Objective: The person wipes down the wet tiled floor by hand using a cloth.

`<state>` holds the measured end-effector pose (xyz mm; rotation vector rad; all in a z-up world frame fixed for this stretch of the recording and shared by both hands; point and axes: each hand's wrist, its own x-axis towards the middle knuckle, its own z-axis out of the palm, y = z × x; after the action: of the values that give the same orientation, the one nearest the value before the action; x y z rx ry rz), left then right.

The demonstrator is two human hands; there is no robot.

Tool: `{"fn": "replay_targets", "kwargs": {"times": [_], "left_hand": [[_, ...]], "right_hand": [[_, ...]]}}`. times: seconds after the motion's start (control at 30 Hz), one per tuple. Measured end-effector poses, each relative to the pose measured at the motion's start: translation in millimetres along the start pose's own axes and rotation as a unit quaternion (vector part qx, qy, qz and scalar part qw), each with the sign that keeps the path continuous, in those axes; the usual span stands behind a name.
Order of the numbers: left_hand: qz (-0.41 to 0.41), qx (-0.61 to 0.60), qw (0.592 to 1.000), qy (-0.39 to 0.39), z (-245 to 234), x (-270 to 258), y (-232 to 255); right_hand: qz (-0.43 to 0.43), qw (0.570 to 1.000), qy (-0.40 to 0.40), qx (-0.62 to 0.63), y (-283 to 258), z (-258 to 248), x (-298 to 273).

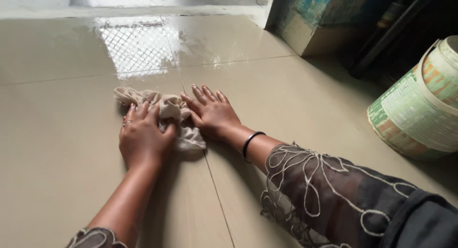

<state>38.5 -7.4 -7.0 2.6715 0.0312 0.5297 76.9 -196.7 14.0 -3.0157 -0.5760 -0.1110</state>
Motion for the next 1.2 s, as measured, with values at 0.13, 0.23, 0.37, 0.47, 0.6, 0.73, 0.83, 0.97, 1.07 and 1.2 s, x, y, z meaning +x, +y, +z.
{"fn": "replay_targets", "kwargs": {"times": [0.13, 0.23, 0.37, 0.47, 0.6, 0.73, 0.83, 0.97, 1.07, 1.2], "left_hand": [[-0.006, 0.007, 0.999, -0.051, -6, -19, -1], [-0.068, 0.021, 0.995, 0.064, 5, -13, -11], [-0.185, 0.022, 0.982, 0.033, 5, -24, -3], [-0.16, 0.017, 0.987, -0.015, -14, -39, 12], [-0.167, -0.004, 0.981, -0.101, -32, -67, 30], [-0.128, 0.012, 0.987, -0.099, -29, -84, 34], [-0.118, 0.032, 0.987, -0.106, -23, -87, 31], [-0.119, 0.024, 0.988, -0.099, -21, -90, 31], [-0.126, 0.026, 0.986, -0.11, -23, -99, 30], [-0.122, 0.052, 0.987, -0.086, -21, -106, 34]], "right_hand": [[0.005, 1.0, -0.006, -0.01, -8, -1, -21], [0.004, 1.0, -0.012, -0.015, -13, -8, -30], [0.009, 1.0, -0.028, -0.001, -20, -11, -46], [-0.003, 1.0, -0.013, -0.007, -22, -10, -57], [-0.016, 1.0, -0.013, 0.016, -20, -4, -71], [-0.025, 1.0, 0.004, 0.012, -19, -8, -76], [-0.016, 1.0, -0.006, 0.011, -21, -10, -76], [-0.008, 1.0, -0.011, 0.015, -24, -10, -78], [-0.011, 1.0, -0.002, 0.029, -22, -11, -75], [-0.016, 0.999, 0.025, 0.03, -19, -6, -68]]}}
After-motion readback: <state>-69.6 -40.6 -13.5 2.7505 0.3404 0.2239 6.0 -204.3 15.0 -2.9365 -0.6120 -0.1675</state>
